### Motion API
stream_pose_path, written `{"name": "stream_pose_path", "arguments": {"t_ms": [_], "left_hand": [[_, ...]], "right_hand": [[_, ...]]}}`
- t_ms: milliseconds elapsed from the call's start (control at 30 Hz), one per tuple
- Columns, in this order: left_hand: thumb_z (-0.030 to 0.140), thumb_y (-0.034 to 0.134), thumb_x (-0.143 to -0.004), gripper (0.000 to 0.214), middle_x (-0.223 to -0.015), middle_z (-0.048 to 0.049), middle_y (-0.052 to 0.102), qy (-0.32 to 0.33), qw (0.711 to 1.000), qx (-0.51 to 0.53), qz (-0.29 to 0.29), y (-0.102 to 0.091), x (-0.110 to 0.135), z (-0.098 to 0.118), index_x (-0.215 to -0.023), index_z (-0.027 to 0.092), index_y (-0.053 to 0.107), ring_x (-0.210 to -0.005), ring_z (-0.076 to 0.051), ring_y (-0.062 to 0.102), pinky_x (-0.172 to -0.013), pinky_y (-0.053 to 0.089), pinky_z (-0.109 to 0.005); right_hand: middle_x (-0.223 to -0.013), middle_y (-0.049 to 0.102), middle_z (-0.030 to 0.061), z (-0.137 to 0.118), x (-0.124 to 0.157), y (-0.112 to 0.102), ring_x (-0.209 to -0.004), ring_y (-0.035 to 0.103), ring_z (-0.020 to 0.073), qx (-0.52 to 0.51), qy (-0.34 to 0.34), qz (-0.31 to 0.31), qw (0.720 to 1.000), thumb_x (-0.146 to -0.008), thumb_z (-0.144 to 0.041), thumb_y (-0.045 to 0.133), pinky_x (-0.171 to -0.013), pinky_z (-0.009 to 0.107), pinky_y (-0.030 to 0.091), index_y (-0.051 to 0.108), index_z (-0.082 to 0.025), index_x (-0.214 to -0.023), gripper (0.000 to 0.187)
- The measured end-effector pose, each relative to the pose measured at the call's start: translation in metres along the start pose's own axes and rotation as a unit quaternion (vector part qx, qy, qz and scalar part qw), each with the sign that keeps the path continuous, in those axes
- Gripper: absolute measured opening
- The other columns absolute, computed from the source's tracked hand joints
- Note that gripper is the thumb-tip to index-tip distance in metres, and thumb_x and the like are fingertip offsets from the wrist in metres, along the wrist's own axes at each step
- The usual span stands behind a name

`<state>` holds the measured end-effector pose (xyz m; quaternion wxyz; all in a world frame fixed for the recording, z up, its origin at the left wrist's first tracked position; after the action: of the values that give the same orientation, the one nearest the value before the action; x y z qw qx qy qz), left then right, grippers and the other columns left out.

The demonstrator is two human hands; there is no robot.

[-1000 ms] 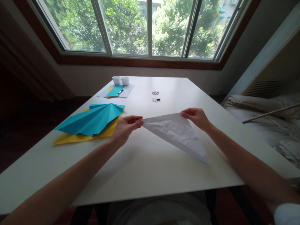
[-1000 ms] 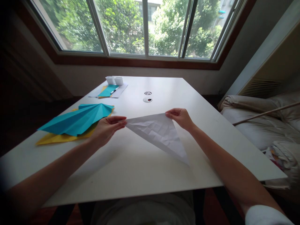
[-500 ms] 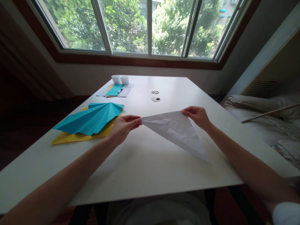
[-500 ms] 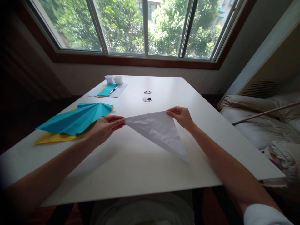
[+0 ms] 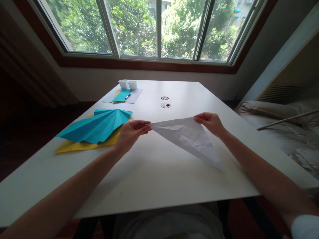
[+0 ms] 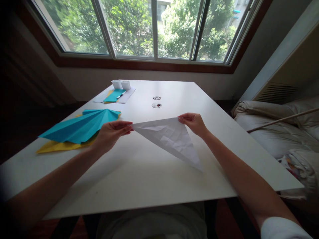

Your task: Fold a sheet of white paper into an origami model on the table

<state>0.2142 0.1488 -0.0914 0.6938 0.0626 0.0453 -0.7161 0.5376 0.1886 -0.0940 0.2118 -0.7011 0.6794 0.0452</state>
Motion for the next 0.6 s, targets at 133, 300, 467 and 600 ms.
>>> {"name": "stream_pose_path", "arguments": {"t_ms": [133, 300, 467, 600], "left_hand": [[0.033, 0.081, -0.056, 0.035, -0.078, -0.0055, 0.069, -0.008, 0.999, 0.036, 0.005, 0.0001, -0.0005, -0.0009, -0.085, 0.016, 0.07, -0.073, -0.016, 0.064, -0.07, 0.052, -0.026], [0.032, 0.082, -0.054, 0.036, -0.075, -0.0057, 0.069, -0.027, 0.998, 0.059, 0.015, 0.0015, -0.0007, 0.0012, -0.082, 0.014, 0.069, -0.069, -0.015, 0.064, -0.069, 0.052, -0.025], [0.032, 0.083, -0.051, 0.039, -0.074, -0.0054, 0.068, -0.049, 0.996, 0.069, 0.034, 0.0025, -0.0012, 0.0026, -0.082, 0.014, 0.068, -0.07, -0.016, 0.065, -0.071, 0.052, -0.026], [0.03, 0.083, -0.051, 0.039, -0.074, -0.0049, 0.068, -0.054, 0.995, 0.076, 0.03, 0.0038, -0.0011, 0.0024, -0.084, 0.014, 0.068, -0.071, -0.015, 0.064, -0.071, 0.052, -0.025]], "right_hand": [[-0.079, 0.07, 0.0047, 0.0008, 0.0, -0.0006, -0.075, 0.064, 0.0183, 0.001, -0.003, 0.004, 1.0, -0.061, -0.04, 0.076, -0.074, 0.033, 0.053, 0.071, -0.018, -0.078, 0.029], [-0.079, 0.07, 0.0043, 0.0014, -0.0001, -0.0009, -0.076, 0.064, 0.0185, 0.001, -0.011, 0.001, 1.0, -0.062, -0.04, 0.075, -0.074, 0.034, 0.053, 0.071, -0.018, -0.078, 0.028], [-0.079, 0.07, 0.0041, 0.0004, -0.0002, -0.0015, -0.075, 0.064, 0.0185, 0.008, -0.013, -0.003, 1.0, -0.062, -0.041, 0.075, -0.074, 0.034, 0.053, 0.071, -0.019, -0.079, 0.029], [-0.078, 0.07, 0.0039, -0.0012, -0.0002, -0.0019, -0.073, 0.064, 0.0176, 0.009, -0.013, 0.001, 1.0, -0.061, -0.039, 0.076, -0.072, 0.033, 0.053, 0.071, -0.019, -0.078, 0.027]]}}
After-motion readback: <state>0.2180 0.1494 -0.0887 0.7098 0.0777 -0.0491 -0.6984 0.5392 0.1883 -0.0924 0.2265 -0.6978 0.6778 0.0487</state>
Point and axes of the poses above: each hand's wrist, its own x-axis away from the middle knuckle, its own y-axis out of the palm, z = x × y, the point moved 1 cm from there along -x, towards the middle knuckle
